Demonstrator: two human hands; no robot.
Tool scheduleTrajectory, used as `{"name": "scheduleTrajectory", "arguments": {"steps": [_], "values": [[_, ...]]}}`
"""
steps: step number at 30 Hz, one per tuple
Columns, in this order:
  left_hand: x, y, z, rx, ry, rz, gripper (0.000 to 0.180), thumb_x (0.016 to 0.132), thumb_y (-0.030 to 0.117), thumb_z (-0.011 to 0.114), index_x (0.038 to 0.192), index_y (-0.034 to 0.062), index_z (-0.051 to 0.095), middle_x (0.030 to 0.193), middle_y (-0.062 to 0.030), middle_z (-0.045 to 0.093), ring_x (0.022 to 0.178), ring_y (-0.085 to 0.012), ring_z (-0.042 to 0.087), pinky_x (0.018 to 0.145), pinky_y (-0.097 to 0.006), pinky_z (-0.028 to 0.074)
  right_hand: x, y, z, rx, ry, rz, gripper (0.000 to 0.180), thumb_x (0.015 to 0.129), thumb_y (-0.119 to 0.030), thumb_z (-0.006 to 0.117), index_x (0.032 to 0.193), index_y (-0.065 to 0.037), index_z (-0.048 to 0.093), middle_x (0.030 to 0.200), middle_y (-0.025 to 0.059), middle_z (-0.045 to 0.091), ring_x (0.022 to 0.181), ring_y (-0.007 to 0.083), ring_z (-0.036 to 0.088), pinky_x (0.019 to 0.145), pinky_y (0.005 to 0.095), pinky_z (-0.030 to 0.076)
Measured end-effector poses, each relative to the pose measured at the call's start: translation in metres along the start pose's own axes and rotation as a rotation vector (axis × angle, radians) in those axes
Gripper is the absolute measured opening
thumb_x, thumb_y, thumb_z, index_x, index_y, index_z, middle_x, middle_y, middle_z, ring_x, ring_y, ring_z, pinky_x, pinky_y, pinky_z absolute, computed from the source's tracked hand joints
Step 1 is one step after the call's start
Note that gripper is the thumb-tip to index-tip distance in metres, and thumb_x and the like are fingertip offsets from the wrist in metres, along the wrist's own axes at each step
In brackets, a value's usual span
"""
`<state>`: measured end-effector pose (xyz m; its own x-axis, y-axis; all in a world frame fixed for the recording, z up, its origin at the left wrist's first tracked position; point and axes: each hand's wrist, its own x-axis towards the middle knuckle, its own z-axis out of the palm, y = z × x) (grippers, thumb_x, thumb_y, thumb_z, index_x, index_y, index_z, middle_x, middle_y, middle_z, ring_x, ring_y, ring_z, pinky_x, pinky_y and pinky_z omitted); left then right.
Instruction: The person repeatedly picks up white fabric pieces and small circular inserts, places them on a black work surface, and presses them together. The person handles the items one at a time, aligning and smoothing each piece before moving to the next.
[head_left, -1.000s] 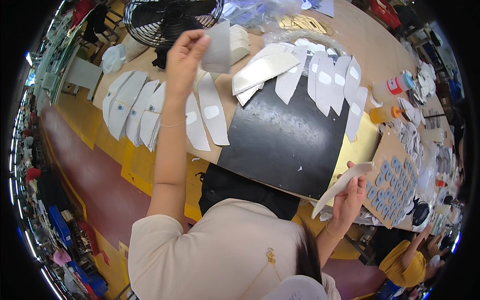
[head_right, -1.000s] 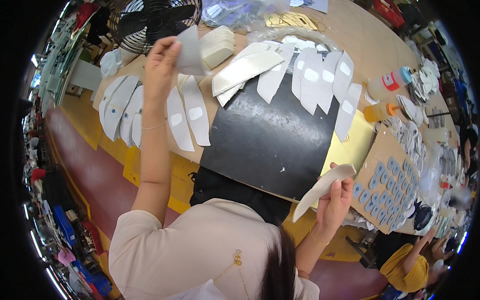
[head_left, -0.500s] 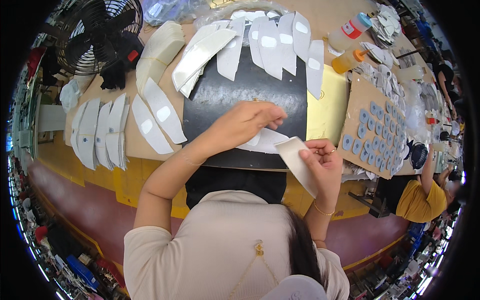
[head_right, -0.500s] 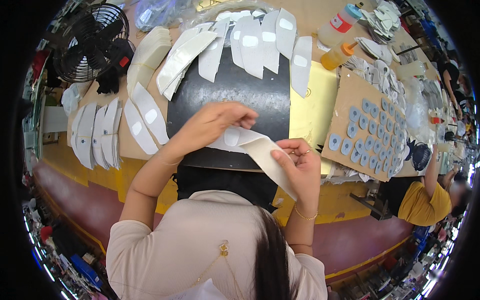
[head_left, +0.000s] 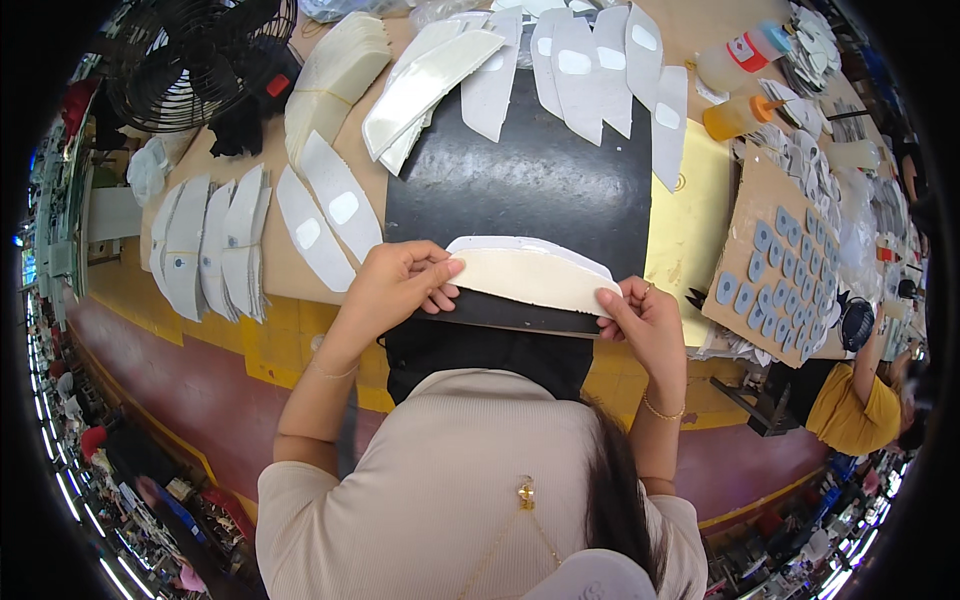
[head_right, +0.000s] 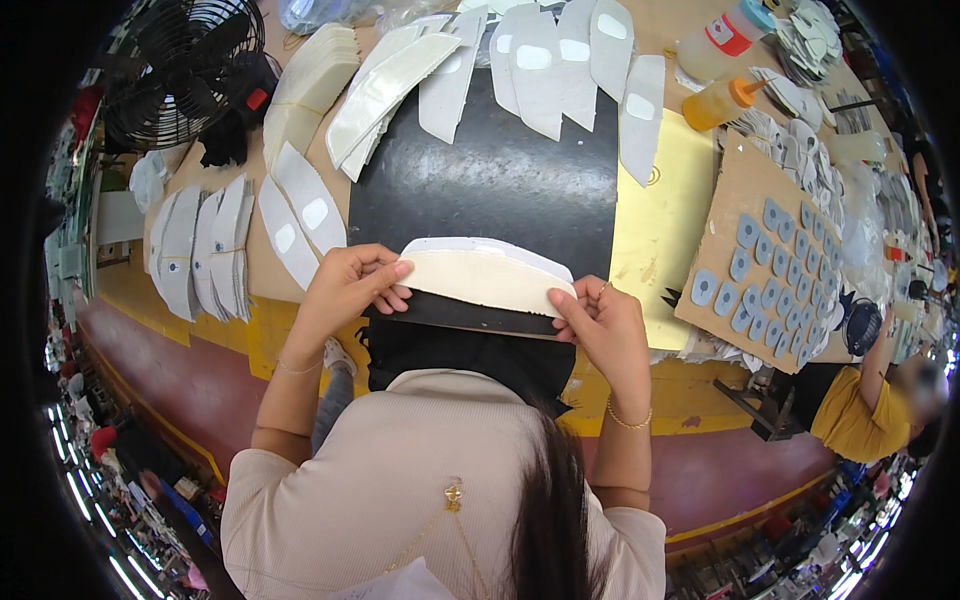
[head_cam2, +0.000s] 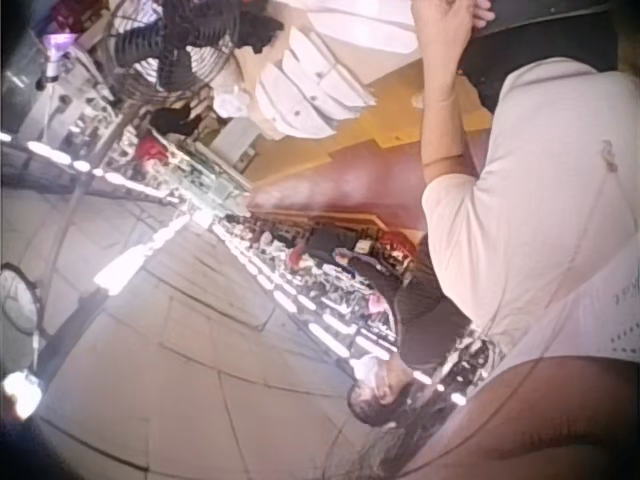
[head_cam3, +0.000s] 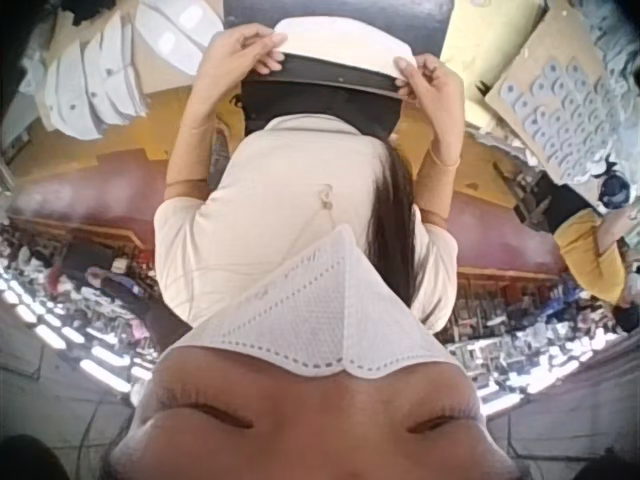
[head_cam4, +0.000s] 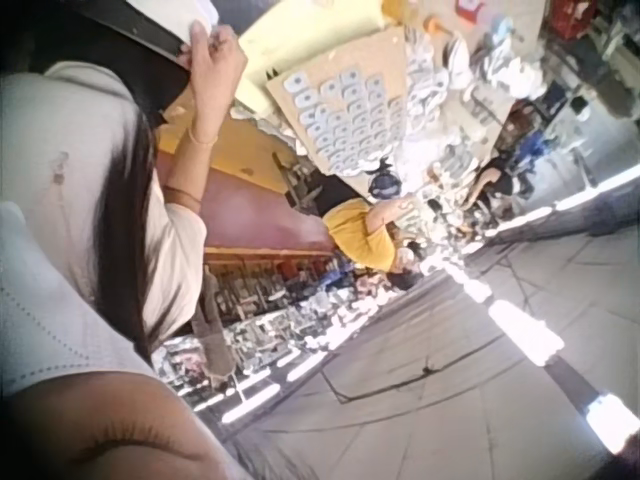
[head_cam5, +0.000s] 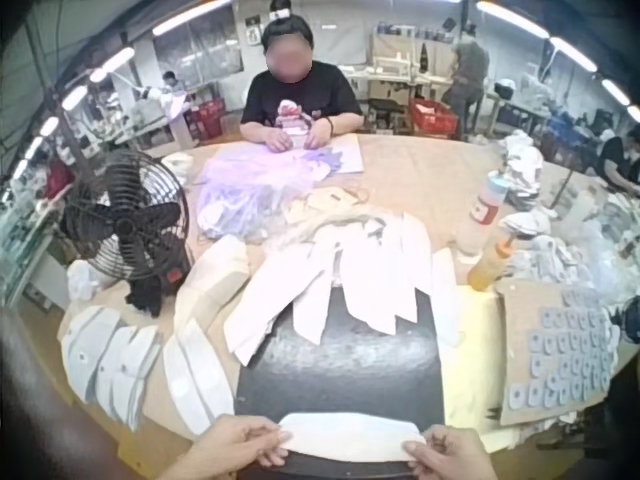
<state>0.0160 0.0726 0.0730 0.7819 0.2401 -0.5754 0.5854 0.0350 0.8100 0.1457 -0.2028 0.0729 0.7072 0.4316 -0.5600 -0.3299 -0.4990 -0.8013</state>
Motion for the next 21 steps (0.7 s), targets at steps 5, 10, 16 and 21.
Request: {"name": "scheduleTrajectory", "arguments": {"steps": [5,10,16,21], "values": [[0.012,-0.01,0.001,0.115,0.064,0.001,0.026,0.093,0.023,0.069,0.088,-0.0024,0.069,0.068,-0.0061,0.067,0.057,-0.0099,0.064,0.051,-0.02,0.05,0.014,0.004,0.013,-0.176,0.127,-0.041,0.027,0.091,-0.021,0.071,0.079,0.002,0.065,0.062,0.0046,0.065,0.053,0.007,0.06,0.051,0.0215,0.049],[0.019,-0.015,0.002,0.148,0.062,0.012,0.027,0.092,0.025,0.07,0.085,-0.0015,0.067,0.066,-0.005,0.065,0.056,-0.0091,0.063,0.05,-0.02,0.048,0.015,0.003,0.014,-0.189,0.156,-0.015,0.027,0.09,-0.021,0.072,0.079,0.002,0.065,0.061,0.0052,0.064,0.053,0.0073,0.06,0.051,0.022,0.049],[0.018,-0.011,0.001,0.168,0.082,-0.027,0.028,0.091,0.025,0.071,0.084,-0.0016,0.066,0.065,-0.0048,0.065,0.054,-0.0094,0.062,0.049,-0.021,0.049,0.018,0.002,0.015,-0.209,0.163,0.002,0.026,0.09,-0.019,0.072,0.078,0.002,0.063,0.061,0.0046,0.063,0.052,0.0069,0.059,0.05,0.0222,0.048],[0.016,-0.022,0.001,0.016,0.048,0.053,0.026,0.092,0.022,0.069,0.086,-0.0029,0.065,0.069,-0.0075,0.066,0.062,-0.0097,0.064,0.052,-0.024,0.054,0.017,0.013,0.015,-0.156,0.155,-0.004,0.028,0.091,-0.02,0.072,0.075,-0.001,0.058,0.061,0.0019,0.06,0.052,0.0064,0.057,0.047,0.0208,0.046]]}}
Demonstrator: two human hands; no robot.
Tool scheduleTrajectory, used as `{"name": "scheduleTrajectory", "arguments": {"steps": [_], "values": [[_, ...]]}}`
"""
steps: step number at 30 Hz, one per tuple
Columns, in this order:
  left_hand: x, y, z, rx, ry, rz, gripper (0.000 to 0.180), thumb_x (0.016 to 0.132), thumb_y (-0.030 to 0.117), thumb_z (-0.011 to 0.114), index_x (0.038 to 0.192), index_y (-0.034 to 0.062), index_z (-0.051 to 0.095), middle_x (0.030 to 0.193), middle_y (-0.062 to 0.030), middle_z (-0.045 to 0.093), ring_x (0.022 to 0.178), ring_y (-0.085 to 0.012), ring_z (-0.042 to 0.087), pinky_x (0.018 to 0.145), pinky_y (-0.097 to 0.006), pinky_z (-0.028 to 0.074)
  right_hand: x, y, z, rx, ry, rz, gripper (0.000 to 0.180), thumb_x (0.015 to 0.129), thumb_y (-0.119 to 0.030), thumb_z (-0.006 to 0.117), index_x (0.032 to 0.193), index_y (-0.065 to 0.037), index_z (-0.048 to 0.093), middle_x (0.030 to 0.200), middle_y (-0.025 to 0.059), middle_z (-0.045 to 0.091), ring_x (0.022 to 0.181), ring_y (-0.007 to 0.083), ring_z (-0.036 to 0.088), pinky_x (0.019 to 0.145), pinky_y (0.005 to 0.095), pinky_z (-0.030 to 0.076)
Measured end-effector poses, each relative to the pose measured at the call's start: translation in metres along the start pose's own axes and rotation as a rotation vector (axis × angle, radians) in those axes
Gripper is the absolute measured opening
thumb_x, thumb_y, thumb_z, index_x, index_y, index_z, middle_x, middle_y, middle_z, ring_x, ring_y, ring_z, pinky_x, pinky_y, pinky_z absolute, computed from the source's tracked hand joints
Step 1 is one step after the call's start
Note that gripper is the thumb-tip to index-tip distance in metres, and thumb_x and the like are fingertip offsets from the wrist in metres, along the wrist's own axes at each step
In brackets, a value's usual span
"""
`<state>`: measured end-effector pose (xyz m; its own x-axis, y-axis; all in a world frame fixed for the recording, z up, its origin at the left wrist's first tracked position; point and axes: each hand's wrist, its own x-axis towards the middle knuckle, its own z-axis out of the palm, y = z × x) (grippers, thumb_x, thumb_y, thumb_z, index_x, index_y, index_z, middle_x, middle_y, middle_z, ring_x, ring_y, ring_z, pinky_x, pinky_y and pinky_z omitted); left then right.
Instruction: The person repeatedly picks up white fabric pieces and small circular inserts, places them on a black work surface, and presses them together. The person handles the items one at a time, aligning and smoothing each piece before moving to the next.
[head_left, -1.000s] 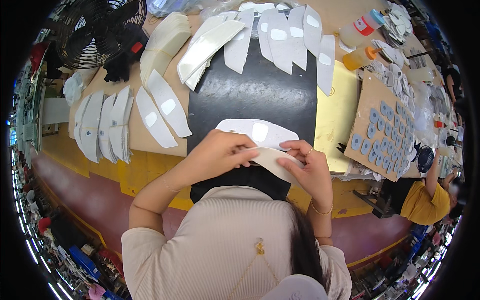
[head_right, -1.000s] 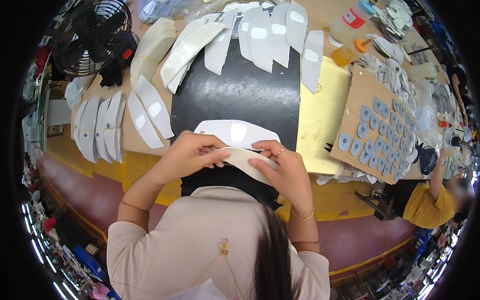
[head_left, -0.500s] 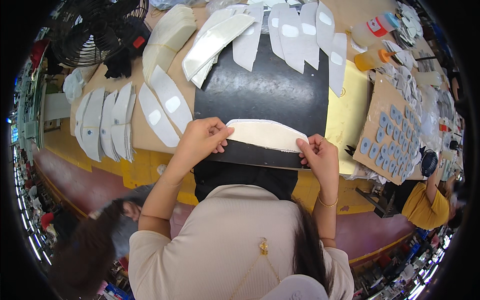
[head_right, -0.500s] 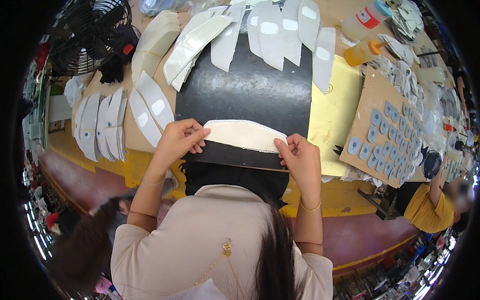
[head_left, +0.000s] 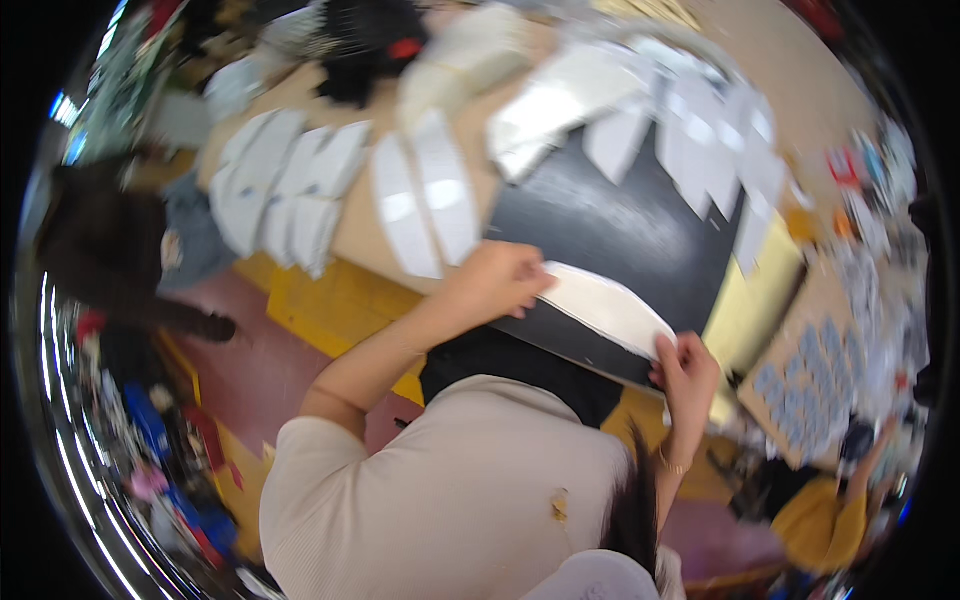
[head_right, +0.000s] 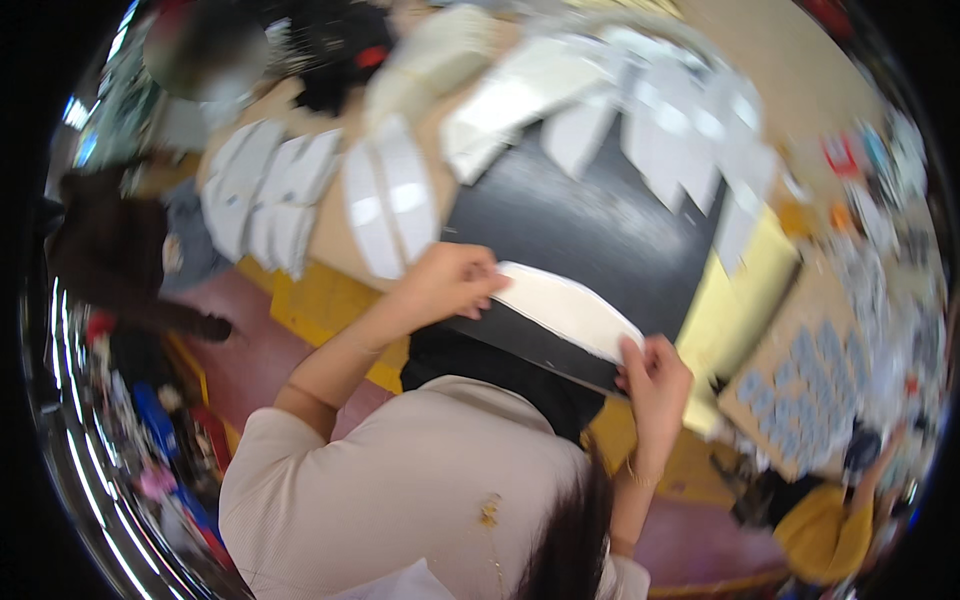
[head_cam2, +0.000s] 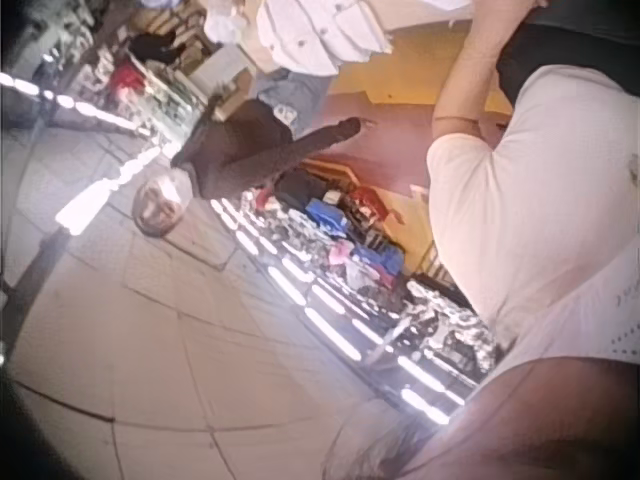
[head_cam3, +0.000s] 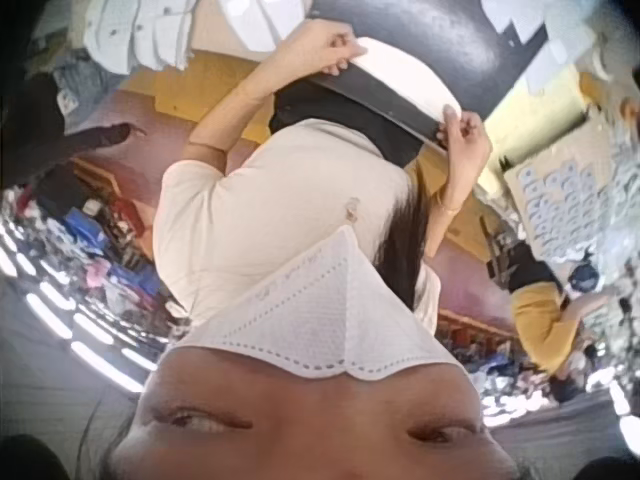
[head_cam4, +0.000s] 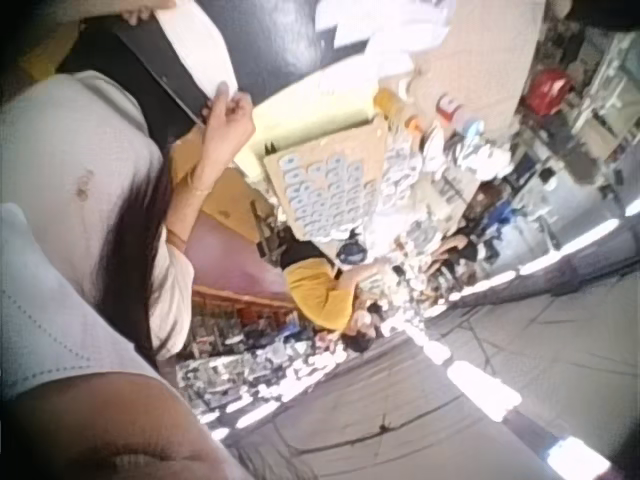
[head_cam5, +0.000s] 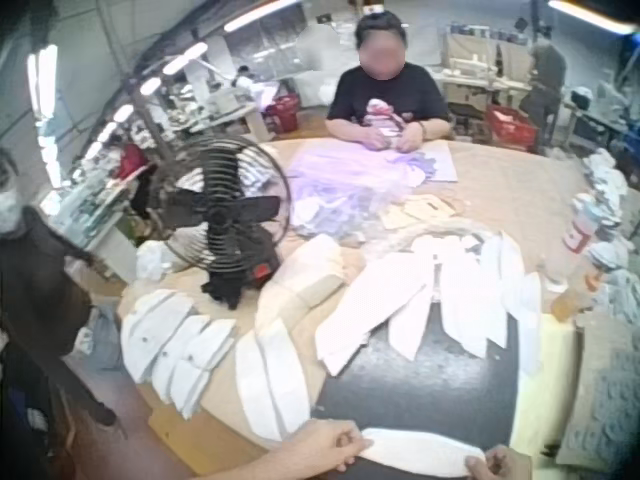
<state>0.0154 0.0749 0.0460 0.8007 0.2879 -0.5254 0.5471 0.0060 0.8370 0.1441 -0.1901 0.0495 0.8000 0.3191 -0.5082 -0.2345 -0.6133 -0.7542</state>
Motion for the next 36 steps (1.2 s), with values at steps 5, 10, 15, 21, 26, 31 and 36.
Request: {"name": "scheduleTrajectory", "arguments": {"steps": [5,10,15,21,26,31,36], "values": [[0.004,0.01,-0.003,0.2,-0.036,0.07,0.028,0.091,0.023,0.068,0.08,-0.0018,0.064,0.063,-0.0091,0.066,0.053,-0.0147,0.066,0.052,-0.027,0.05,0.0,0.0,-0.003,0.033,0.006,0.052,0.027,0.093,-0.021,0.071,0.079,-0.001,0.058,0.061,0.0018,0.059,0.05,0.0053,0.054,0.046,0.0195,0.043],[0.002,0.005,-0.004,0.17,-0.031,0.082,0.029,0.091,0.023,0.067,0.077,-0.002,0.064,0.063,-0.0097,0.067,0.052,-0.0159,0.066,0.053,-0.028,0.051,0.002,-0.002,-0.001,-0.003,0.023,0.012,0.028,0.092,-0.022,0.071,0.079,-0.002,0.057,0.062,0.0019,0.058,0.049,0.0057,0.053,0.045,0.0194,0.043],[0.001,0.001,-0.003,0.136,-0.019,0.085,0.028,0.089,0.022,0.066,0.075,-0.0016,0.063,0.062,-0.009,0.067,0.051,-0.0176,0.066,0.053,-0.029,0.052,0.008,0.008,-0.003,-0.022,0.012,-0.065,0.032,0.092,-0.026,0.072,0.078,-0.004,0.054,0.06,0.0015,0.055,0.046,0.0067,0.053,0.042,0.0197,0.041],[-0.003,-0.004,-0.003,0.134,-0.005,0.159,0.028,0.088,0.019,0.066,0.069,0.0003,0.059,0.059,-0.0084,0.066,0.05,-0.0173,0.066,0.052,-0.029,0.052,0.006,0.008,-0.002,-0.06,-0.007,-0.087,0.033,0.093,-0.028,0.071,0.077,-0.004,0.054,0.059,0.0031,0.057,0.045,0.0068,0.052,0.042,0.0192,0.04],[0.001,-0.004,-0.004,0.154,0.0,0.165,0.027,0.089,0.02,0.065,0.073,-0.0016,0.061,0.06,-0.0099,0.066,0.05,-0.019,0.067,0.052,-0.03,0.053,0.005,0.005,-0.003,-0.082,-0.016,-0.085,0.033,0.092,-0.028,0.071,0.078,-0.004,0.055,0.059,0.0034,0.057,0.046,0.0071,0.053,0.042,0.0192,0.041],[0.007,-0.008,-0.003,0.115,-0.032,0.058,0.028,0.092,0.023,0.066,0.083,-0.0029,0.064,0.068,-0.0116,0.068,0.056,-0.0147,0.068,0.05,-0.029,0.053,0.006,-0.007,-0.001,-0.092,-0.012,-0.008,0.031,0.092,-0.025,0.072,0.078,-0.001,0.057,0.063,0.0042,0.061,0.05,0.0071,0.057,0.045,0.0204,0.044],[0.006,0.006,-0.003,0.142,-0.028,0.011,0.027,0.09,0.021,0.067,0.078,-0.0028,0.064,0.062,-0.0104,0.067,0.049,-0.0163,0.065,0.05,-0.03,0.052,0.002,-0.008,-0.002,-0.022,-0.005,0.029,0.028,0.091,-0.022,0.072,0.078,0.0,0.06,0.062,0.0024,0.061,0.052,0.0054,0.058,0.047,0.0193,0.045]]}}
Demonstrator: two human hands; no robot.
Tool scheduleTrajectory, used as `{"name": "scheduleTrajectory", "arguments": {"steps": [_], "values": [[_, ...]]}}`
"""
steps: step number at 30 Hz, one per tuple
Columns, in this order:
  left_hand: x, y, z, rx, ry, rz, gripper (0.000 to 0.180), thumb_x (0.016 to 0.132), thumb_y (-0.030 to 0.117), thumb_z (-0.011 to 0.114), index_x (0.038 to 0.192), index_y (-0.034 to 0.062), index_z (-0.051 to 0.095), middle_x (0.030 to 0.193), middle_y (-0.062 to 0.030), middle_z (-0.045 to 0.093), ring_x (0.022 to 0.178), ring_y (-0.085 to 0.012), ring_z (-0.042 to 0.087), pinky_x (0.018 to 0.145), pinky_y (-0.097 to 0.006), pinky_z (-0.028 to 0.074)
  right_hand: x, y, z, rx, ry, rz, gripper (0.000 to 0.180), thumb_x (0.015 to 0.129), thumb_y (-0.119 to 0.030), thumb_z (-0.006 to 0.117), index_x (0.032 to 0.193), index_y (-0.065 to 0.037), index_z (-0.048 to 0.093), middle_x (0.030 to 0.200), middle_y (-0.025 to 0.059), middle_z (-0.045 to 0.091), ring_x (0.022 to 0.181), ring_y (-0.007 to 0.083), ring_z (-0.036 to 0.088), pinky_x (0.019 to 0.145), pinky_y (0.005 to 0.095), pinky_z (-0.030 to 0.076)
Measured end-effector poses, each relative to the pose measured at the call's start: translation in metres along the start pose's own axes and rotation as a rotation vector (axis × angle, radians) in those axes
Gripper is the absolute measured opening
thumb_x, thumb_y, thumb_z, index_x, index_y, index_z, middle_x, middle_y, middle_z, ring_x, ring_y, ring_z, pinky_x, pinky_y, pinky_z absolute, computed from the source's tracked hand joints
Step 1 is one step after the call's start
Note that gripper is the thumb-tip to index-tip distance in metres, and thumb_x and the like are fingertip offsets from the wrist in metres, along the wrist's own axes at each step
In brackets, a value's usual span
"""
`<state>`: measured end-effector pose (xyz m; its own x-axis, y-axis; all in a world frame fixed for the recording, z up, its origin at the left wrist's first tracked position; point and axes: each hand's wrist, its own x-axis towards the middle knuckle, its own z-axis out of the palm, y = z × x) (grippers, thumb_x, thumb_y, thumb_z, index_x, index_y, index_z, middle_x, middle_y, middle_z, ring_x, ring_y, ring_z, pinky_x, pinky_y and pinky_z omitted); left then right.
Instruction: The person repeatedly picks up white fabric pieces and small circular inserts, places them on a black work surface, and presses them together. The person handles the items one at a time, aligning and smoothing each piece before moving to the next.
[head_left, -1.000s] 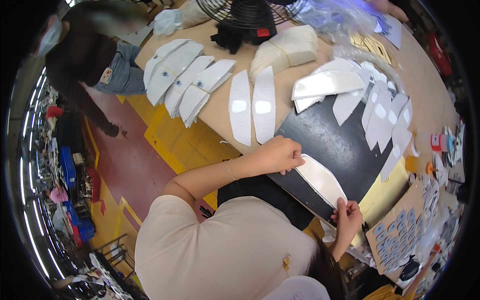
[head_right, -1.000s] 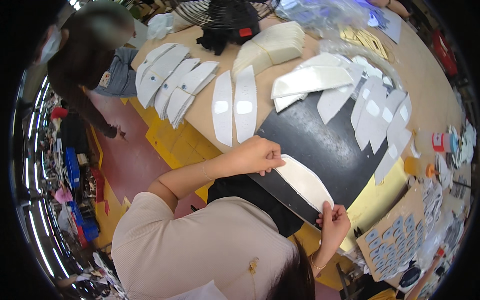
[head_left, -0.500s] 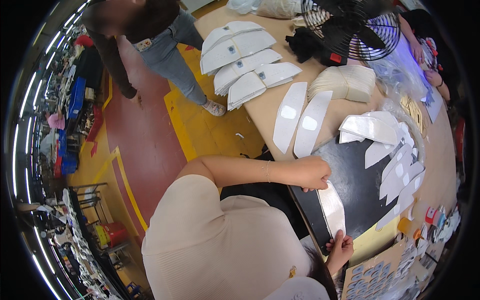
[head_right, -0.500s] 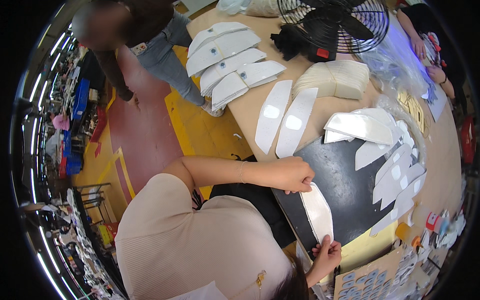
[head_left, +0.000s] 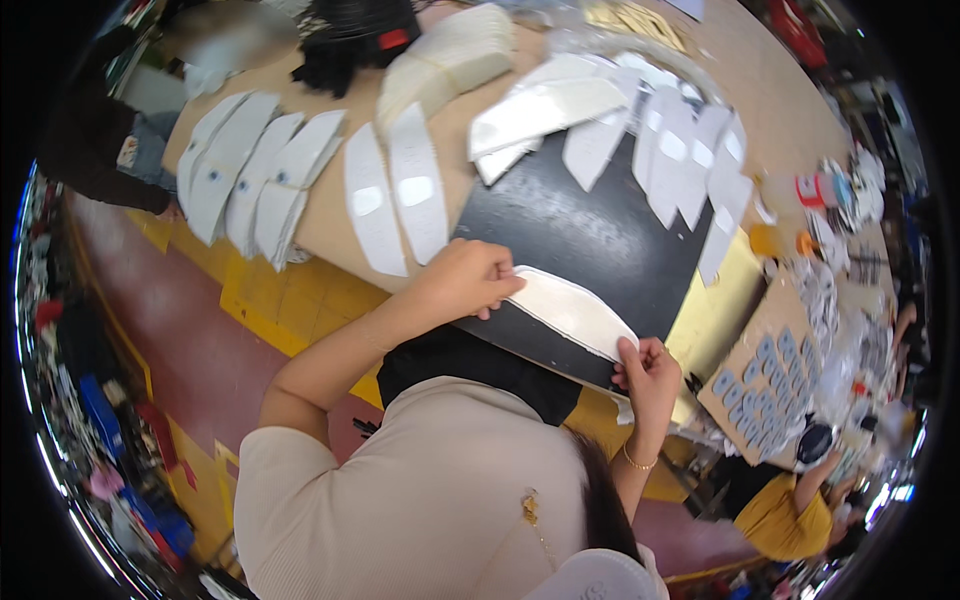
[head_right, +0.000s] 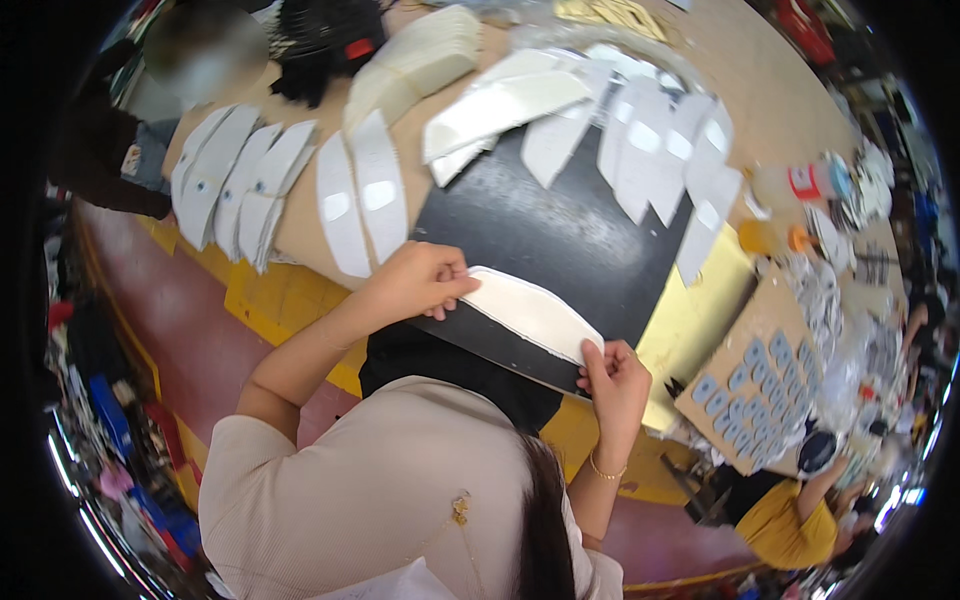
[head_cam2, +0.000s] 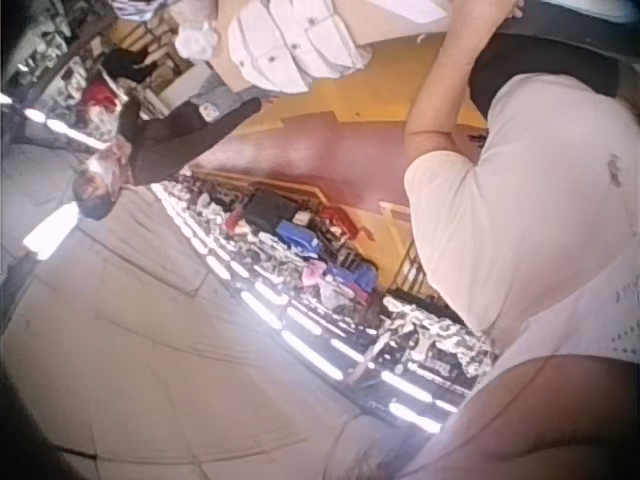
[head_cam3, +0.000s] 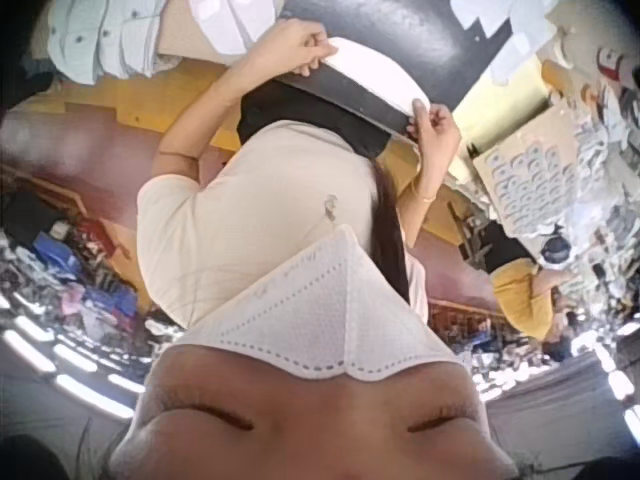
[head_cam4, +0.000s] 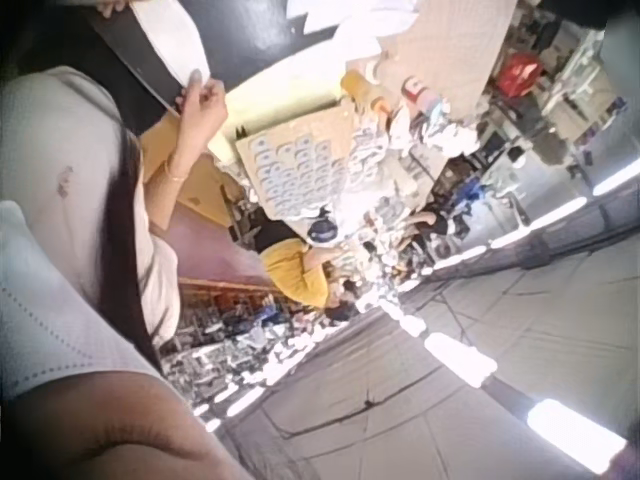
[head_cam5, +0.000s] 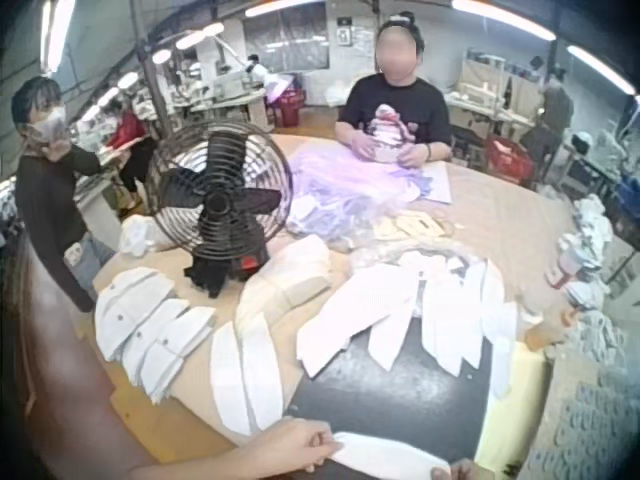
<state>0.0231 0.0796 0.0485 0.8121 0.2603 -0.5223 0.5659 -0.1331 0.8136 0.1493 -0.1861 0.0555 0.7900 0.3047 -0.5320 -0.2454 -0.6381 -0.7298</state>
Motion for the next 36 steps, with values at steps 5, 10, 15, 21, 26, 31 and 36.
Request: {"name": "scheduleTrajectory", "arguments": {"steps": [5,10,15,21,26,31,36], "values": [[0.003,0.0,0.002,0.014,-0.01,-0.049,0.028,0.091,0.022,0.07,0.081,-0.0029,0.064,0.061,-0.0065,0.063,0.05,-0.0111,0.062,0.045,-0.024,0.048,-0.005,-0.003,0.0,-0.025,0.019,-0.009,0.026,0.091,-0.021,0.072,0.08,0.001,0.064,0.061,0.0019,0.061,0.052,0.006,0.059,0.049,0.0203,0.047],[0.0,0.008,0.001,0.002,0.009,-0.118,0.027,0.091,0.022,0.07,0.083,-0.0028,0.065,0.062,-0.0062,0.063,0.049,-0.0108,0.062,0.044,-0.022,0.047,-0.007,-0.004,0.003,-0.017,0.024,-0.013,0.025,0.09,-0.02,0.072,0.08,0.002,0.065,0.061,0.0021,0.062,0.054,0.0061,0.059,0.052,0.0205,0.048],[0.0,0.007,0.002,0.029,0.02,-0.089,0.027,0.091,0.022,0.07,0.083,-0.0026,0.065,0.061,-0.0061,0.063,0.049,-0.0108,0.062,0.044,-0.022,0.047,-0.007,-0.004,0.004,-0.08,0.048,-0.052,0.024,0.089,-0.019,0.072,0.08,0.002,0.065,0.06,0.0032,0.062,0.052,0.007,0.059,0.051,0.0216,0.047],[0.001,0.01,0.006,0.088,0.043,-0.075,0.028,0.091,0.021,0.068,0.079,-0.0032,0.063,0.059,-0.0079,0.064,0.047,-0.013,0.062,0.046,-0.025,0.048,-0.008,-0.002,0.007,-0.105,0.083,-0.09,0.025,0.089,-0.019,0.072,0.079,0.002,0.064,0.059,0.0045,0.061,0.051,0.0092,0.059,0.051,0.0237,0.046],[-0.001,0.011,0.009,0.236,0.105,-0.056,0.03,0.091,0.024,0.071,0.079,0.0003,0.057,0.058,-0.0046,0.06,0.045,-0.0101,0.056,0.042,-0.023,0.043,-0.01,-0.001,0.009,-0.34,0.154,-0.131,0.022,0.085,-0.017,0.075,0.089,0.0,0.062,0.066,0.0065,0.062,0.056,0.0166,0.06,0.055,0.0294,0.046],[-0.035,0.015,0.009,0.464,0.261,0.098,0.033,0.091,0.029,0.069,0.081,0.0022,0.053,0.056,-0.0064,0.06,0.046,-0.0166,0.059,0.043,-0.032,0.04,-0.017,-0.005,0.004,-0.631,0.335,-0.376,0.045,0.079,-0.022,0.08,0.114,-0.004,0.058,0.109,0.0117,0.065,0.096,0.0253,0.062,0.086,0.0382,0.045],[-0.087,-0.023,-0.059,0.121,-0.465,-0.428,0.029,0.095,0.028,0.064,0.096,0.0004,0.058,0.069,-0.009,0.066,0.056,-0.0164,0.065,0.049,-0.03,0.049,-0.022,0.018,0.013,-0.719,0.192,-0.816,0.077,0.085,-0.039,0.071,0.146,-0.005,0.038,0.15,0.0172,0.04,0.138,0.0392,0.035,0.114,0.0526,0.022]]}}
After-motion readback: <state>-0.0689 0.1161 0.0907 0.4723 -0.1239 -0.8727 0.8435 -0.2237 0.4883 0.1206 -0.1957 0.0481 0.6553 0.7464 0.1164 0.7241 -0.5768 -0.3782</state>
